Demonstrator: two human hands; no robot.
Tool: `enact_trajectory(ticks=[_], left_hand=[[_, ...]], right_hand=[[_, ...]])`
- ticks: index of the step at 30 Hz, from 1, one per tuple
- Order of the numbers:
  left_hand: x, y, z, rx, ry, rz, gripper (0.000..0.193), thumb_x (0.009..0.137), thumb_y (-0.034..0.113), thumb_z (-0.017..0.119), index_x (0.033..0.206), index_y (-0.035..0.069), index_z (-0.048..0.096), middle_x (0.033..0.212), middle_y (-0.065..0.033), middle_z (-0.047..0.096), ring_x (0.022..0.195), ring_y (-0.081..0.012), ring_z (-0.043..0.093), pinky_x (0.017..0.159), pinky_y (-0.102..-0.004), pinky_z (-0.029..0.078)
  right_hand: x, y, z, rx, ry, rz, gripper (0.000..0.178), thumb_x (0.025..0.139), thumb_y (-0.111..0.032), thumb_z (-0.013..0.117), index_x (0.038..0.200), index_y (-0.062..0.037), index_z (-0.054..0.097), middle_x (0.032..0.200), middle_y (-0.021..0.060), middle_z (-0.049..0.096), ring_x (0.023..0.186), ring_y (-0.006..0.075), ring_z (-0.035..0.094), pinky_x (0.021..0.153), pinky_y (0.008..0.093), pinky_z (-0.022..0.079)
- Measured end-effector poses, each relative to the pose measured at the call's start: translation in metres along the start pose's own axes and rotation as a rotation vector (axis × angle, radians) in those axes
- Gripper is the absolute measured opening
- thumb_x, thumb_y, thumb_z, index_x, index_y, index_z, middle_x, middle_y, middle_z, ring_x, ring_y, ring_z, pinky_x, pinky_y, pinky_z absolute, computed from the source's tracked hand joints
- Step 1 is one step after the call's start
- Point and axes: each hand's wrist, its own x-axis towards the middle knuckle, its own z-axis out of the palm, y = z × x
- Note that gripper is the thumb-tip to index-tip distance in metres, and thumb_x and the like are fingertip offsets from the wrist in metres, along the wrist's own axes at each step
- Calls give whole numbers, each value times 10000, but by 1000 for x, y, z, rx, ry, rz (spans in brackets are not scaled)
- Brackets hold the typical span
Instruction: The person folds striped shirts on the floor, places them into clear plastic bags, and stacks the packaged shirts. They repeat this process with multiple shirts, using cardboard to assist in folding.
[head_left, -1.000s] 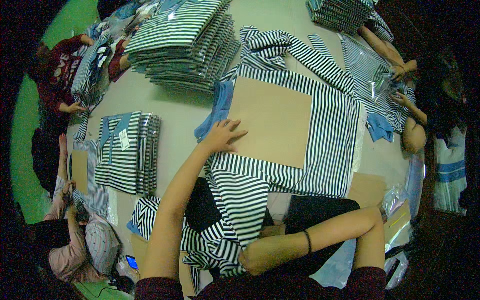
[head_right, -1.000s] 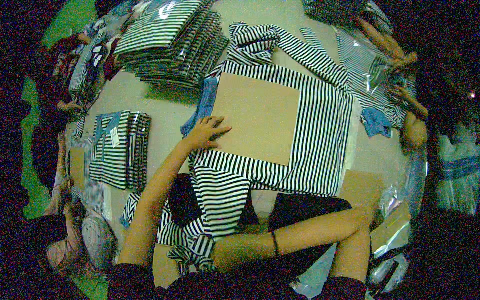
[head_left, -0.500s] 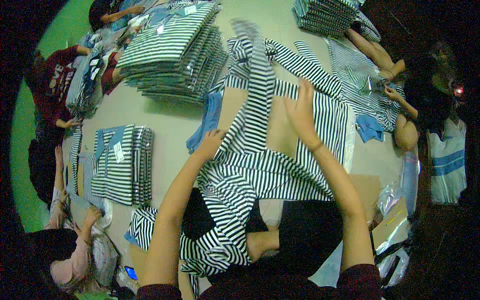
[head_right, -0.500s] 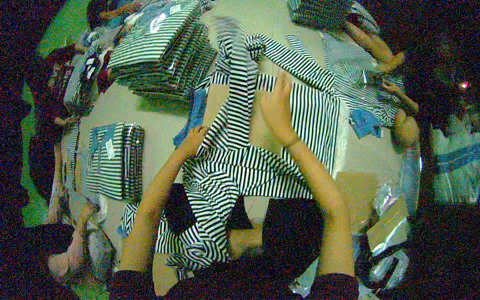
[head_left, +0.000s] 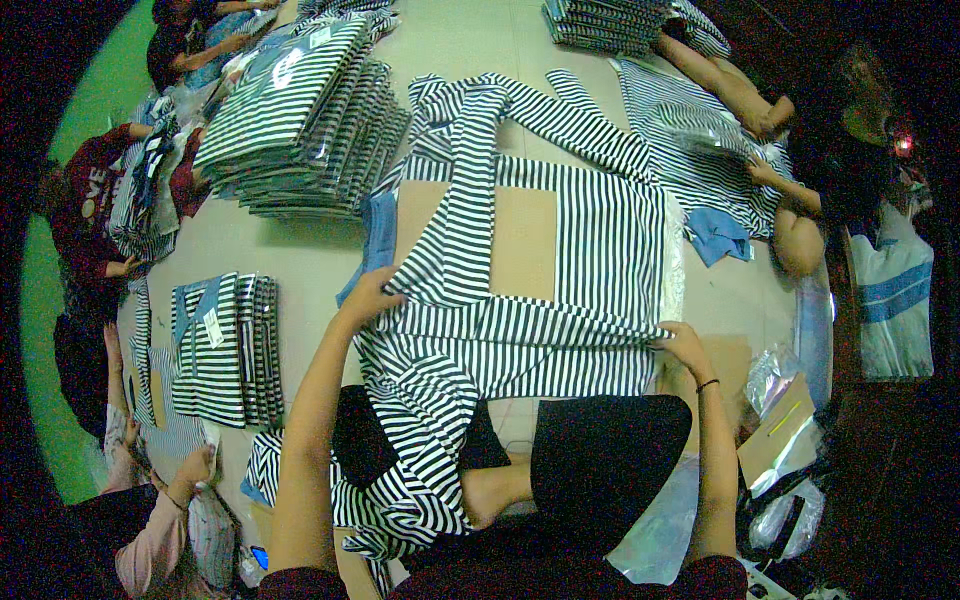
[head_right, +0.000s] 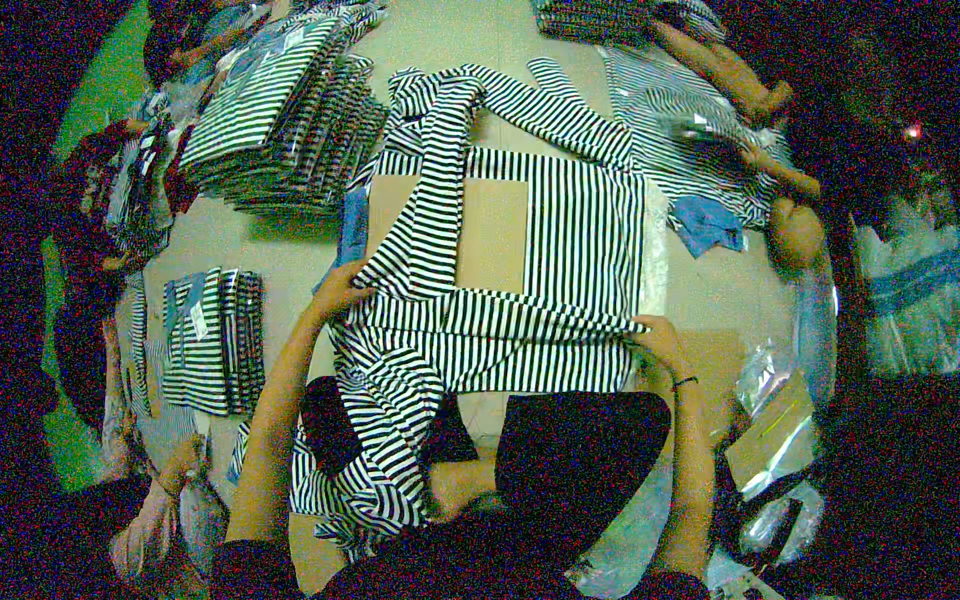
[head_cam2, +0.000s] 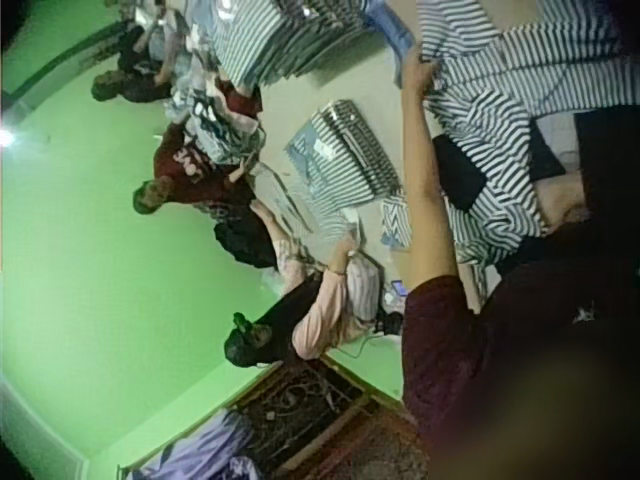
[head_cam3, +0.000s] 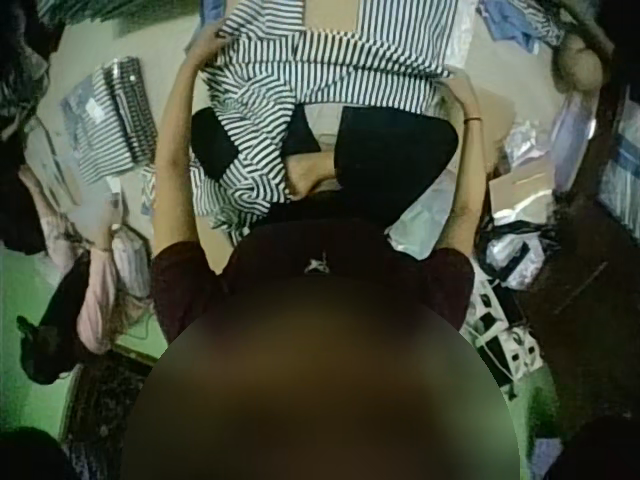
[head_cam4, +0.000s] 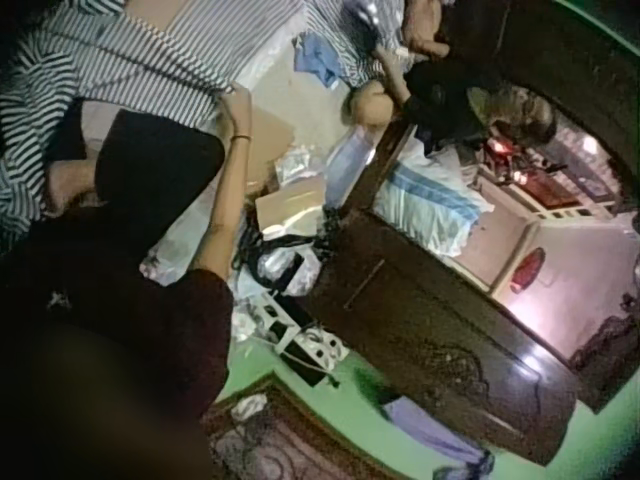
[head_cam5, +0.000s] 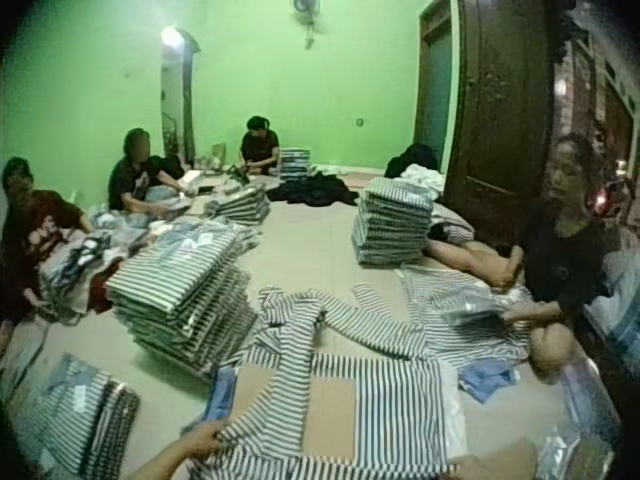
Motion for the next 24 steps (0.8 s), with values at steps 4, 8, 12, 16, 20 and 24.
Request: enact_trajectory(ticks=[4,8,12,16,20,24], left_hand=[[-2,-5,1,30,75,-41,423,641,41,614,1048,3,508,1070,-120,522,985,-234,489,872,-298,347],[-3,-16,3,13,87,-82,403,665,25,573,1058,3,489,1032,-106,533,982,-222,490,855,-301,360],[-5,-28,8,18,145,-37,380,687,54,533,1061,6,487,1036,-127,527,981,-234,488,840,-298,370],[-5,-29,19,-154,271,-66,369,728,207,580,1026,-5,532,1030,-137,542,948,-236,510,822,-293,380],[-6,-18,30,-69,394,-80,377,662,219,657,940,-17,563,920,-128,574,860,-227,547,743,-286,415],[-5,-10,26,-75,392,-69,294,653,179,655,854,-15,564,849,-114,572,793,-221,548,696,-282,417]], right_hand=[[23,33,-11,293,113,150,370,619,-172,682,894,40,555,802,79,592,729,141,538,686,256,420],[30,23,-4,-96,194,127,374,597,-254,710,835,-9,556,832,156,581,801,238,562,704,324,436],[42,-29,2,-591,436,104,437,572,-127,679,952,-18,492,964,147,499,883,285,496,735,351,416],[103,-109,16,-203,514,-366,353,670,-88,574,992,5,464,974,182,476,913,325,471,812,368,384],[204,-205,43,49,333,-461,404,722,-249,549,1010,27,482,995,201,507,937,312,487,817,343,383],[295,-272,65,408,535,-143,440,685,-382,586,958,-40,545,895,127,583,888,270,528,805,401,357]])
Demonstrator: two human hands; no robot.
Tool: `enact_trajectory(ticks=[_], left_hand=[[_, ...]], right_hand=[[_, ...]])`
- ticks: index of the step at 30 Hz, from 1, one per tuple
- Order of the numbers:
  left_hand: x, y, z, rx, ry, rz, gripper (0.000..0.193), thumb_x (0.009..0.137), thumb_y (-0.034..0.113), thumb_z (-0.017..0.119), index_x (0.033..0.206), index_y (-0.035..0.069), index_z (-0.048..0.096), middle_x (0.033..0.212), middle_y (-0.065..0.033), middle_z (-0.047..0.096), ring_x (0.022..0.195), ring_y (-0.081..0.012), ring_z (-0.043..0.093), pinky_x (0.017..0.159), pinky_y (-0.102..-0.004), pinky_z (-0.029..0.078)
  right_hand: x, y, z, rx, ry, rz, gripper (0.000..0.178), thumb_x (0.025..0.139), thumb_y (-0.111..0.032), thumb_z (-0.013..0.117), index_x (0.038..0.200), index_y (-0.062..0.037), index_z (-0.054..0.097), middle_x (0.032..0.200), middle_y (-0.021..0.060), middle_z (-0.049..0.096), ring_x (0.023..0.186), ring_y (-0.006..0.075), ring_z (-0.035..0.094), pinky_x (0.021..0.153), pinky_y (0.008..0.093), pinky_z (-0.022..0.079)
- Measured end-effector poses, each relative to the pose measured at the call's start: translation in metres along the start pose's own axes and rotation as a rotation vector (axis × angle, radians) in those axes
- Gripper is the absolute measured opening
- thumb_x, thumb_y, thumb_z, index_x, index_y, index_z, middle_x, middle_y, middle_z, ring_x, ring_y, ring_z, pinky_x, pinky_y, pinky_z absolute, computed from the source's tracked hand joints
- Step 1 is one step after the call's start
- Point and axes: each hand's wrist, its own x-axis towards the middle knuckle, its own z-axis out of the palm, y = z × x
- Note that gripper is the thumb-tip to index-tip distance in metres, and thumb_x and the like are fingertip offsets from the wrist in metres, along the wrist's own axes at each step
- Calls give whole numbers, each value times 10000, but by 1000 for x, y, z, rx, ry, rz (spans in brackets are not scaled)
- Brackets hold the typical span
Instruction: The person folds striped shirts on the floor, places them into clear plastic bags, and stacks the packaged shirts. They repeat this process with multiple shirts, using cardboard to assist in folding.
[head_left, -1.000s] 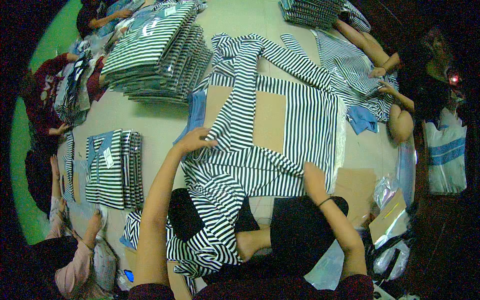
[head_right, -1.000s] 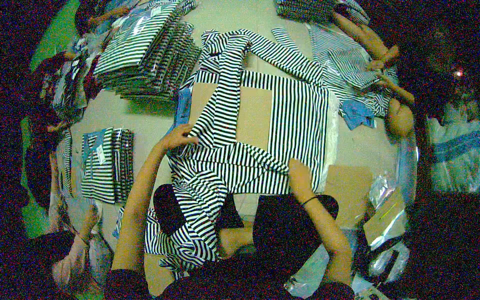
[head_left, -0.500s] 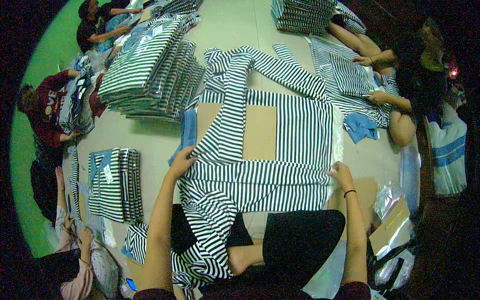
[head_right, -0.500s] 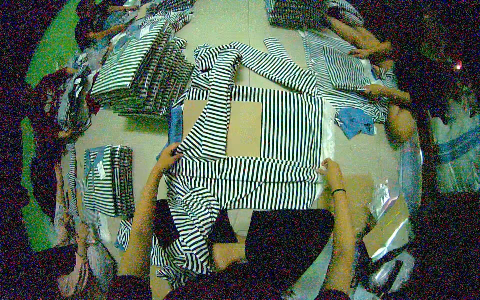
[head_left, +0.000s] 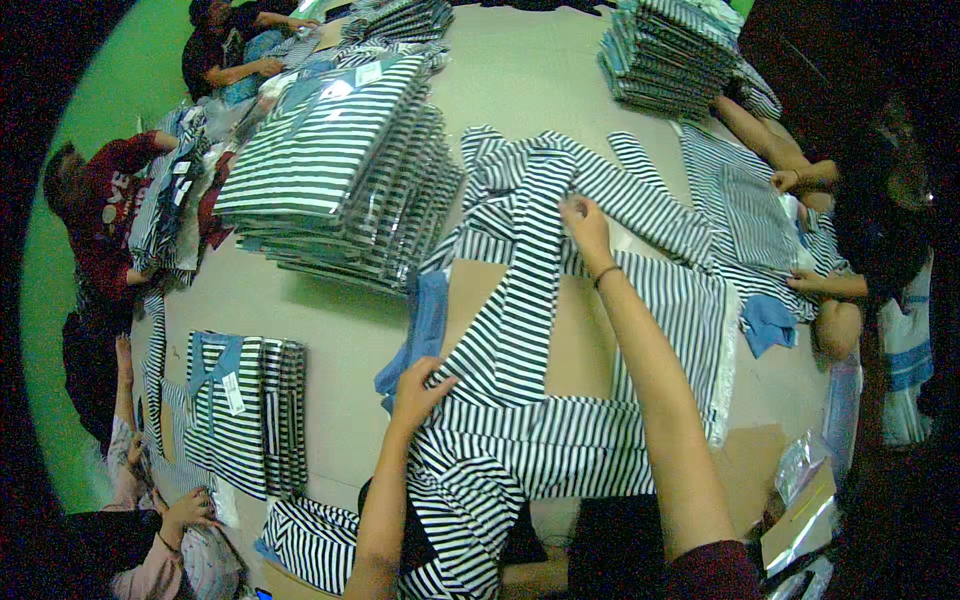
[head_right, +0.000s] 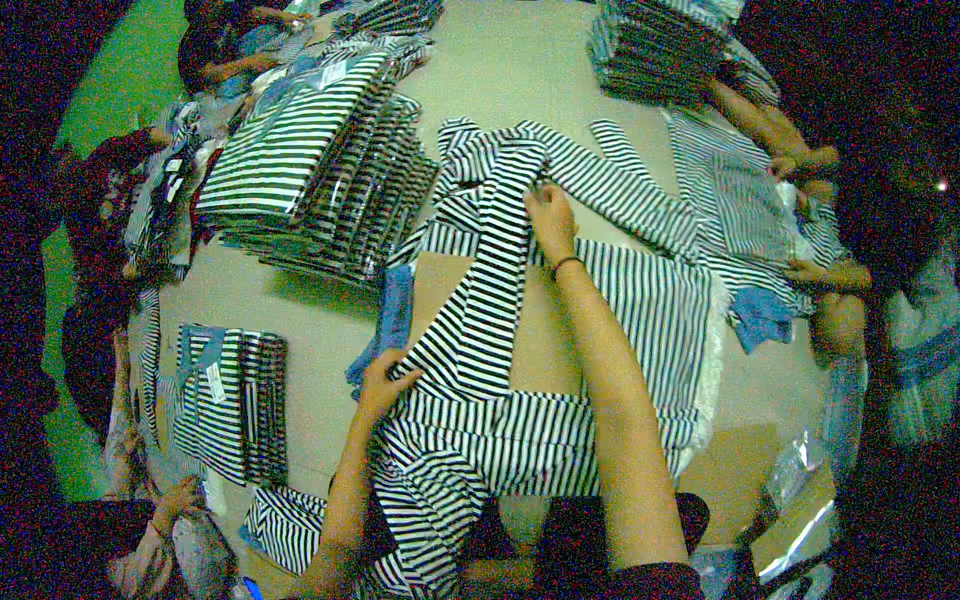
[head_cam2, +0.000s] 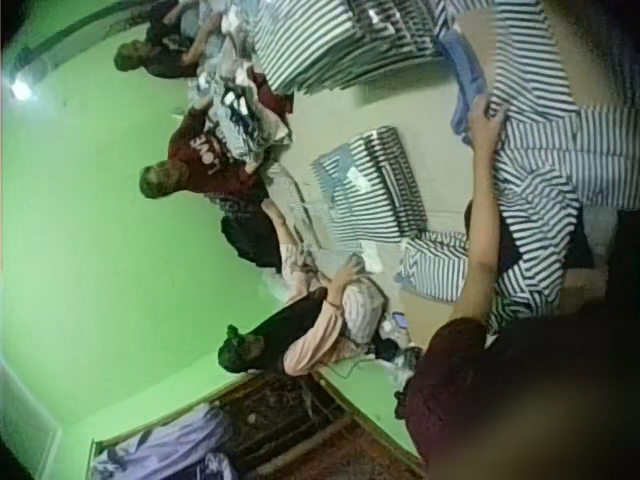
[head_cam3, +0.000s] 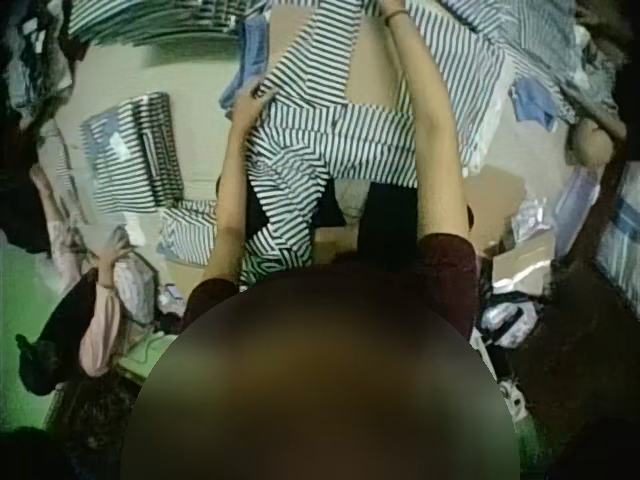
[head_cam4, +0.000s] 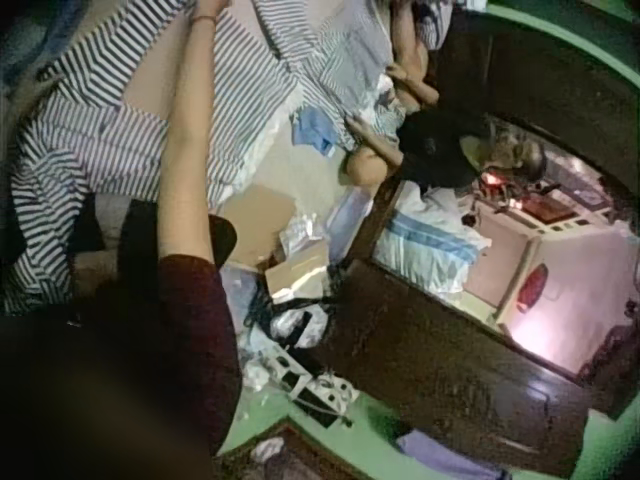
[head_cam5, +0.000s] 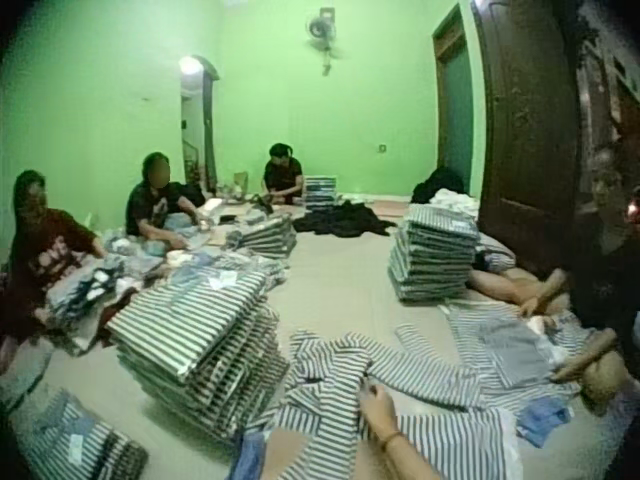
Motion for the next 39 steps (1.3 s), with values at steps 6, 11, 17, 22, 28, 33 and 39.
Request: enact_trajectory(ticks=[6,11,17,22,28,33,39], left_hand=[[4,-5,-5,-65,-28,-109,176,658,88,632,729,-1,497,809,-87,579,753,-170,540,689,-261,417],[4,-17,0,-209,10,-56,182,635,-15,594,666,22,418,862,-112,588,850,-174,547,754,-265,411],[3,-20,1,-346,0,-32,141,635,-57,468,751,21,446,864,-105,565,848,-181,524,794,-262,383],[6,-3,-2,-216,-72,29,236,634,-56,480,857,22,474,884,-78,551,847,-153,515,766,-247,383],[6,12,1,255,-19,271,186,552,-41,532,707,29,455,736,-109,478,749,-262,474,675,-306,381],[4,6,3,103,34,183,138,567,-34,448,696,12,433,721,-97,449,703,-217,453,653,-269,361],[2,-3,7,89,64,109,129,574,-39,424,692,11,410,717,-98,429,723,-230,435,690,-275,348]], right_hand=[[21,-12,4,353,99,-17,334,701,-271,603,939,-39,576,847,76,601,833,180,539,775,274,377],[-49,42,-125,794,20,-105,328,763,-158,554,1032,17,486,842,40,558,796,130,520,697,207,400],[-178,165,-273,261,103,578,217,783,-108,501,981,-25,526,845,10,558,677,91,492,581,200,384],[-194,169,-285,14,30,180,219,758,-150,571,925,-10,567,788,56,592,692,119,543,620,230,434],[-159,138,-238,-272,-17,118,300,706,-255,620,831,9,552,755,128,576,679,185,549,622,285,431],[-130,145,-238,586,104,-19,258,778,-235,545,863,8,527,740,59,544,673,125,487,613,249,402],[-136,170,-251,269,-72,153,313,797,-191,521,1055,-21,473,960,130,559,847,168,538,762,262,416]])
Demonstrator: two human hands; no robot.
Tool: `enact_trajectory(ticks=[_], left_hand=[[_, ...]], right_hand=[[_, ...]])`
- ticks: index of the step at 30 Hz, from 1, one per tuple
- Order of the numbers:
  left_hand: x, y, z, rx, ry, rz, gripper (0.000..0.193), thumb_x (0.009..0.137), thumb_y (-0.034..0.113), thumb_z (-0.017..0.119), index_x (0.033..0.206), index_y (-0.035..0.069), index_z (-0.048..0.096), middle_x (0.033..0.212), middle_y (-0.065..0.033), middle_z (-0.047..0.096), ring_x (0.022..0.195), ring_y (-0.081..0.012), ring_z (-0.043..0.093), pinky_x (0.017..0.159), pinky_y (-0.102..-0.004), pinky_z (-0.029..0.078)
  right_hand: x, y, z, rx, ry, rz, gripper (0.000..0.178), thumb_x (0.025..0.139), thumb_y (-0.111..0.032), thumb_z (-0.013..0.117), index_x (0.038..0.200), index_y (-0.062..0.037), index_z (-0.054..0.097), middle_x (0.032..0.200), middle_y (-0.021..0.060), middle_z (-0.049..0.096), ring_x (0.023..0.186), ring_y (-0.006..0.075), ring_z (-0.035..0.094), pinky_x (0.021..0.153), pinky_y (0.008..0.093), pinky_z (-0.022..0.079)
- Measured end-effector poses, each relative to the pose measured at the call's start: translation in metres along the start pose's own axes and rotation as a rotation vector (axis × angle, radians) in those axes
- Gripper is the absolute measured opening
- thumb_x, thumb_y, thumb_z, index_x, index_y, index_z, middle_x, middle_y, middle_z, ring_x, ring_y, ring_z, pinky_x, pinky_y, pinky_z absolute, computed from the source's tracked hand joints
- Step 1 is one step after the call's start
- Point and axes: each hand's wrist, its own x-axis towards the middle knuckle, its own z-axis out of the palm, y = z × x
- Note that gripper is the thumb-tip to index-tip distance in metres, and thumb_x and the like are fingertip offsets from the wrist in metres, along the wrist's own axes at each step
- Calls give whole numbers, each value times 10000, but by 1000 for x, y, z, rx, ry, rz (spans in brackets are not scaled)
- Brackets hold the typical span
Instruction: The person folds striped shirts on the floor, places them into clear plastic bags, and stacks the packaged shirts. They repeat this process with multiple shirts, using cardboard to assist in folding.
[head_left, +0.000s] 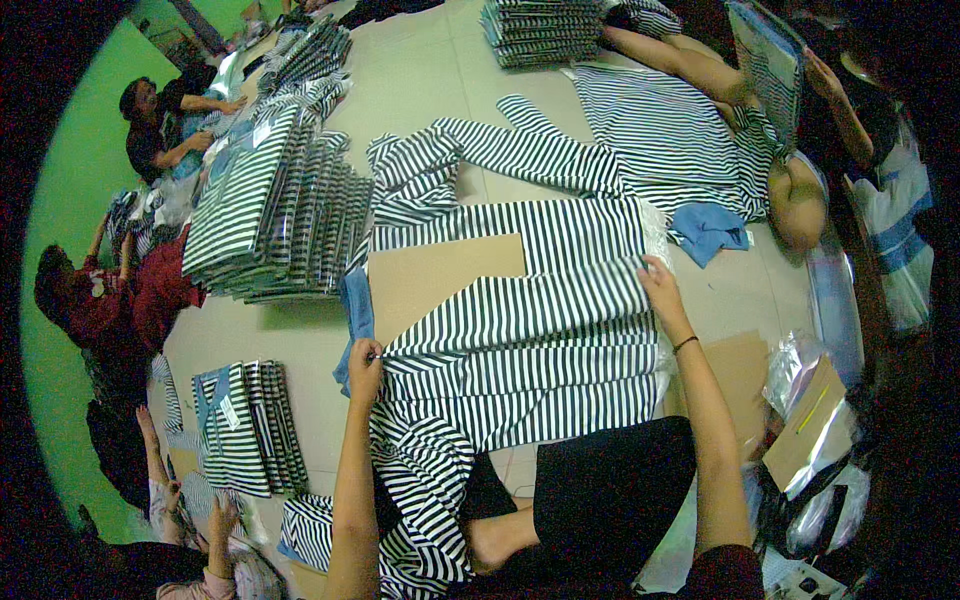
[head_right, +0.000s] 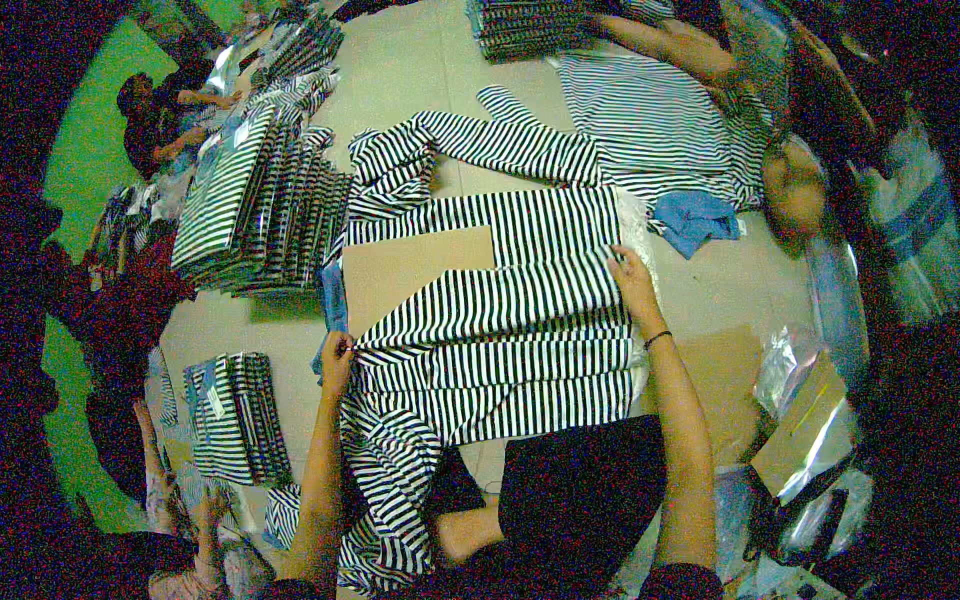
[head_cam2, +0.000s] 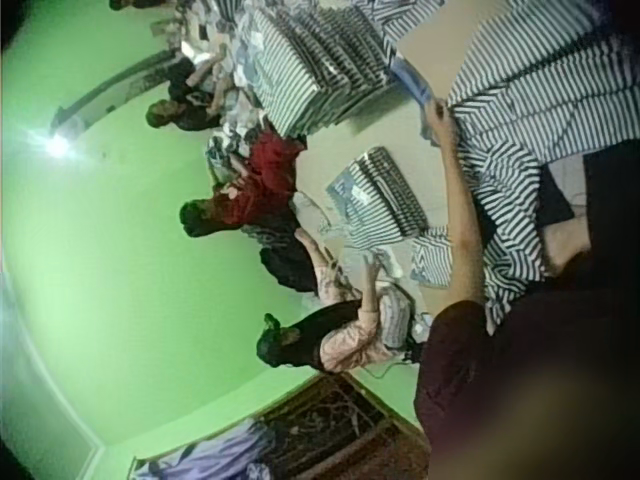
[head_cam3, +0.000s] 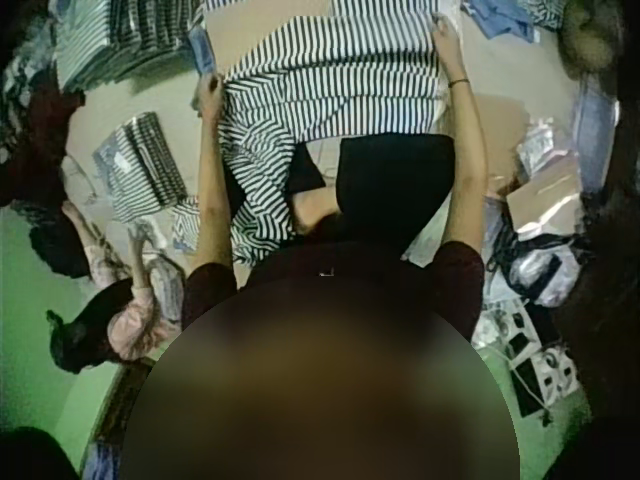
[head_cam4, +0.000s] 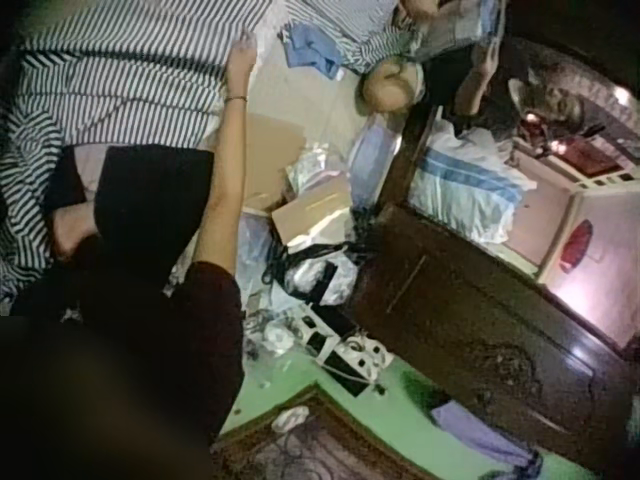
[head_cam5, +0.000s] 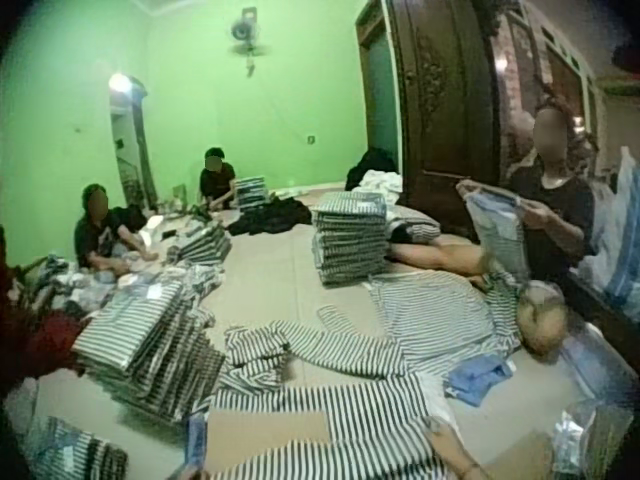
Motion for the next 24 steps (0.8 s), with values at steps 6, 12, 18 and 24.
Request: enact_trajectory(ticks=[6,12,18,24], left_hand=[[1,20,-4,213,-60,107,159,582,-47,442,729,14,453,803,-127,467,813,-288,438,731,-345,350],[-16,50,9,487,-6,334,384,664,57,476,1048,61,466,1151,-154,414,1077,-340,358,914,-416,266],[-28,24,17,827,-336,168,652,742,509,445,1284,188,277,1351,-131,168,1241,-317,142,970,-504,102],[-34,25,-13,712,-428,411,720,669,386,581,1283,166,275,1350,-154,146,1247,-314,123,989,-471,111]], right_hand=[[-21,-13,2,-376,22,-17,420,730,-109,560,1116,-34,412,1021,168,518,928,276,514,809,326,402],[-86,-31,4,-803,-210,-551,489,774,-257,481,1199,-45,362,1249,160,347,1136,285,353,959,376,252],[-106,-12,-37,-1377,-690,-349,600,742,-295,523,1269,-160,270,1325,57,261,1204,247,272,979,450,201],[-122,-11,-42,-1307,-447,-638,564,701,-60,471,1236,-40,294,1311,100,281,1206,257,274,984,466,186]])
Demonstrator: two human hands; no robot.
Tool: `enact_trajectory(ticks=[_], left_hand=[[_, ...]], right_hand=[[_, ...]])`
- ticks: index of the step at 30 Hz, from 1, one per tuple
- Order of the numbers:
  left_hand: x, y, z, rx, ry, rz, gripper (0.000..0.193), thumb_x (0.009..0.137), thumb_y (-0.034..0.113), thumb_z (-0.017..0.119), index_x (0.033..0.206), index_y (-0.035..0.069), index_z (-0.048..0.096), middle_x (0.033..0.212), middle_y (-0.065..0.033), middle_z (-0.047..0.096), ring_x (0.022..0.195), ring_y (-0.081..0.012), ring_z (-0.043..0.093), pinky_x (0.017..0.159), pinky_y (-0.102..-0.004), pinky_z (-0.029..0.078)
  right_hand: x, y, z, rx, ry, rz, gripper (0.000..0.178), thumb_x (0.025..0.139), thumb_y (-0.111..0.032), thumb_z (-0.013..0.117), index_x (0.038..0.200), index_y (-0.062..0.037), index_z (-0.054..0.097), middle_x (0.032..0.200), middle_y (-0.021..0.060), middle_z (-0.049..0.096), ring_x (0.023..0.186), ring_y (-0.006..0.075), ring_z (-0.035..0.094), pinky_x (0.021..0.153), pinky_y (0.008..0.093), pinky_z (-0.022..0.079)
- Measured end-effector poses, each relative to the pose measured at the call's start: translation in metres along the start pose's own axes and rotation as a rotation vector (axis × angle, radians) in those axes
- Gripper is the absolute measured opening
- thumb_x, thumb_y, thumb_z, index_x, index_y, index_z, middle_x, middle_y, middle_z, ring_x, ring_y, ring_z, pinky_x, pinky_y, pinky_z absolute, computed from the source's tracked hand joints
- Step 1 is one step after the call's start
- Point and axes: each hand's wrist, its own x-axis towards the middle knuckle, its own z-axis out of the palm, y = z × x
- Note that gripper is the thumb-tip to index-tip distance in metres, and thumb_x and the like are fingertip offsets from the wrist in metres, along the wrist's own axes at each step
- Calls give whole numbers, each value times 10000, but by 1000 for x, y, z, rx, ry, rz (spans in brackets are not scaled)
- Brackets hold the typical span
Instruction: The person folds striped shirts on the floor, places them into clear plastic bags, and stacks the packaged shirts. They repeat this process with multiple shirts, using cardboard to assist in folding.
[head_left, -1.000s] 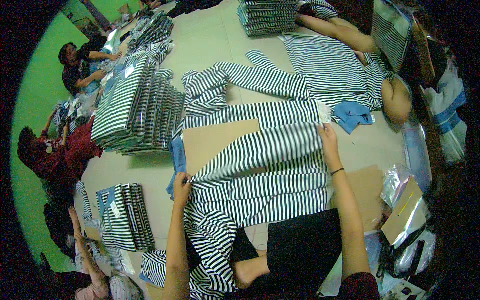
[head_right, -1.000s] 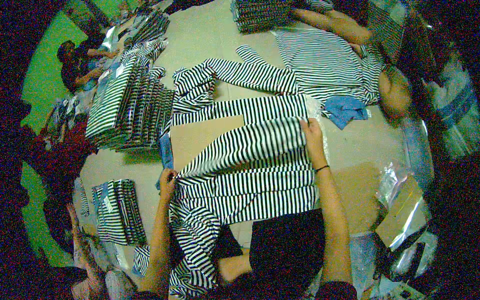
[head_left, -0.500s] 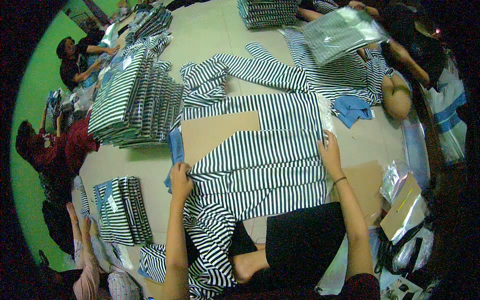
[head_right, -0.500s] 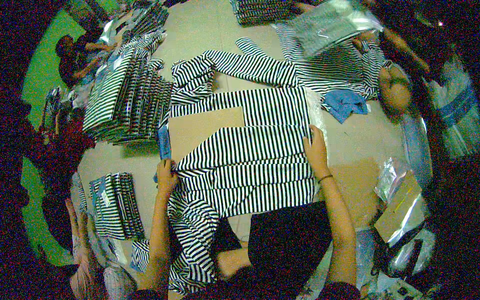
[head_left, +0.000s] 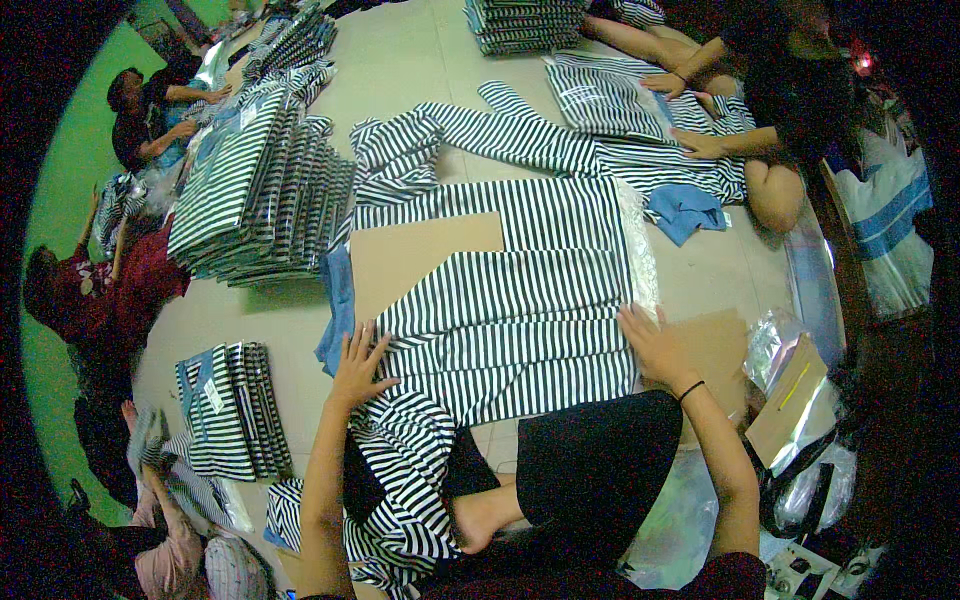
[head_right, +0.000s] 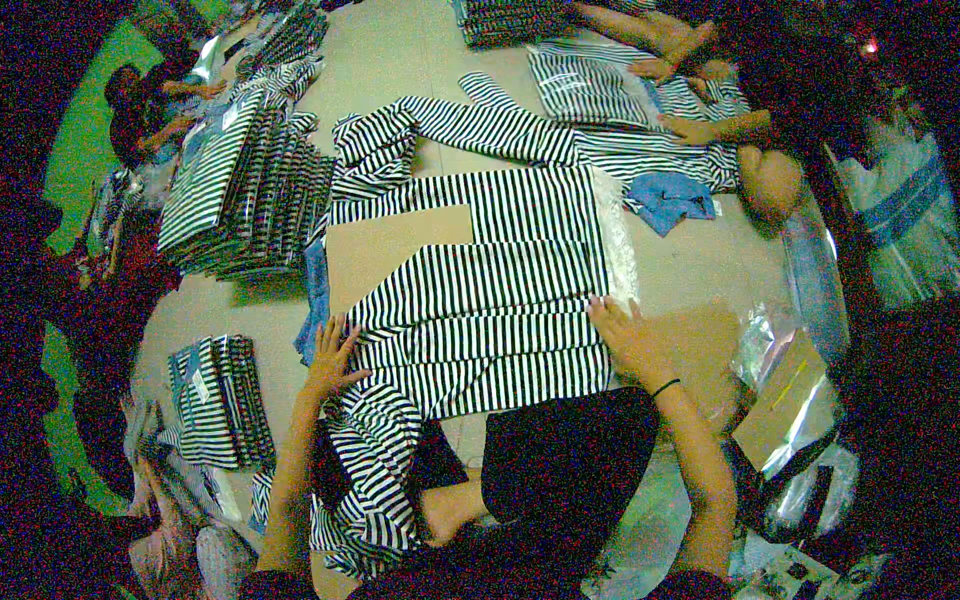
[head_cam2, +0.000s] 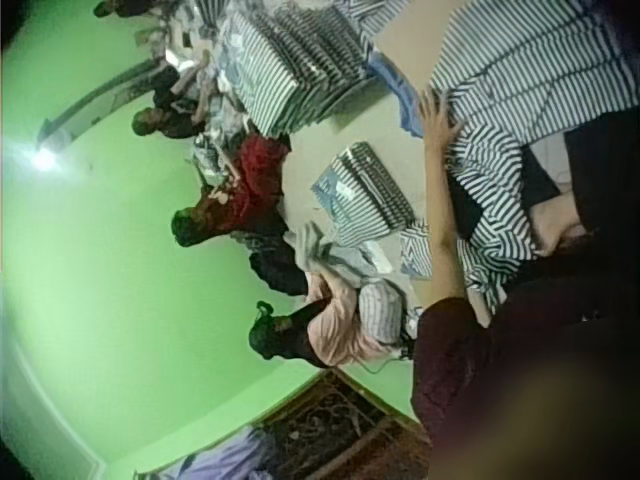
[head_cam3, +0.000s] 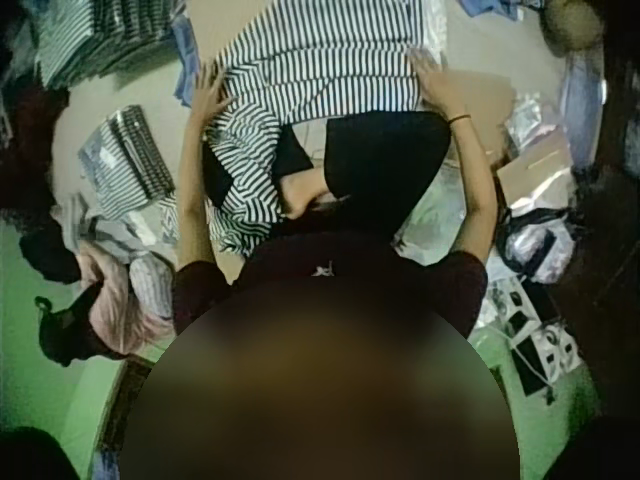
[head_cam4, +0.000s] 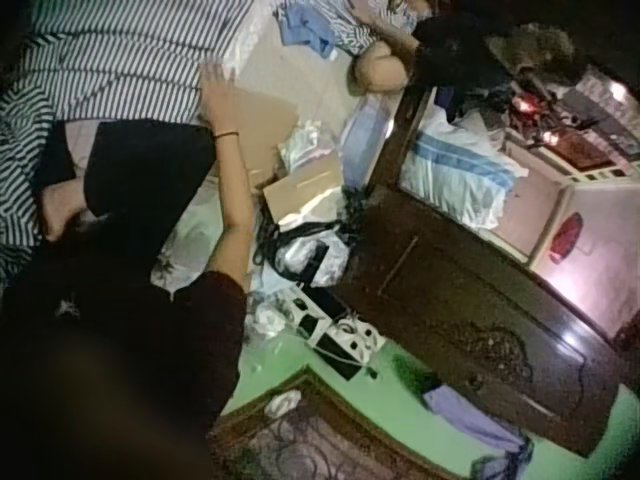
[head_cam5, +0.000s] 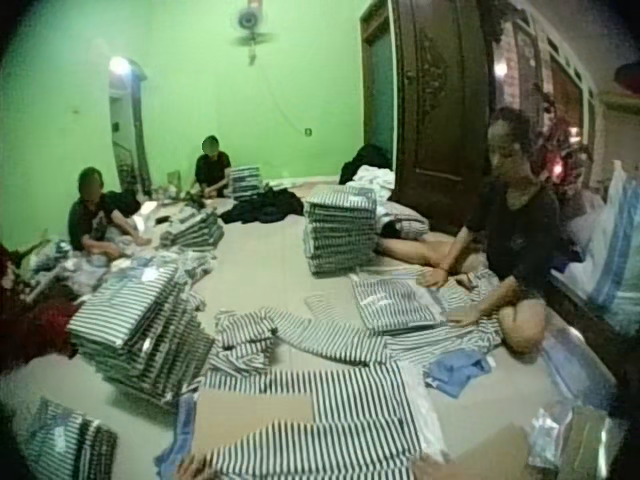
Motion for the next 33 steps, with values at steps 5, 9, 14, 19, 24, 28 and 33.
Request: enact_trajectory(ticks=[5,9,14,19,24,28,33], left_hand=[[-11,1,-8,31,-14,25,668,655,90,527,1274,173,291,1340,-131,194,1238,-296,177,989,-463,148],[-11,-6,6,133,2,24,632,697,-34,407,1266,221,306,1342,-108,211,1227,-278,222,965,-459,217],[-9,-7,3,116,-94,24,612,719,-25,380,1260,253,313,1346,-76,213,1233,-244,220,964,-463,213],[-1,4,-20,67,-425,-108,783,610,116,571,1297,249,219,1363,-131,121,1243,-343,125,983,-508,98],[45,14,-17,-327,91,-46,541,704,193,501,1215,87,356,1302,-183,241,1217,-356,175,982,-500,114],[101,26,10,-208,150,-158,478,782,258,432,1232,116,350,1307,-190,239,1216,-366,180,987,-471,124],[123,26,27,-135,249,-273,591,738,401,468,1272,209,303,1350,-155,151,1225,-400,104,934,-583,81]], right_hand=[[17,-22,-1,66,-68,-110,482,751,-82,396,1224,-47,308,1283,100,321,1164,264,327,964,415,265],[18,-12,1,76,-38,-82,434,775,-83,359,1208,-103,343,1258,58,366,1115,277,381,917,350,347],[10,-7,-5,129,-132,-30,409,767,-88,384,1173,-132,399,1226,55,405,1116,275,387,913,382,341],[37,-10,-31,111,-171,27,365,665,-97,525,1030,-109,524,1104,84,496,1043,247,448,903,416,328],[155,-28,-33,595,278,5,255,711,-95,470,946,-29,543,942,143,557,883,283,521,811,359,400],[310,-65,-11,655,460,180,471,743,-237,525,1128,13,419,1072,179,496,1044,322,421,935,368,282],[443,-73,6,1180,76,601,731,641,-367,651,1186,21,355,1062,182,516,1068,276,422,900,340,309]])
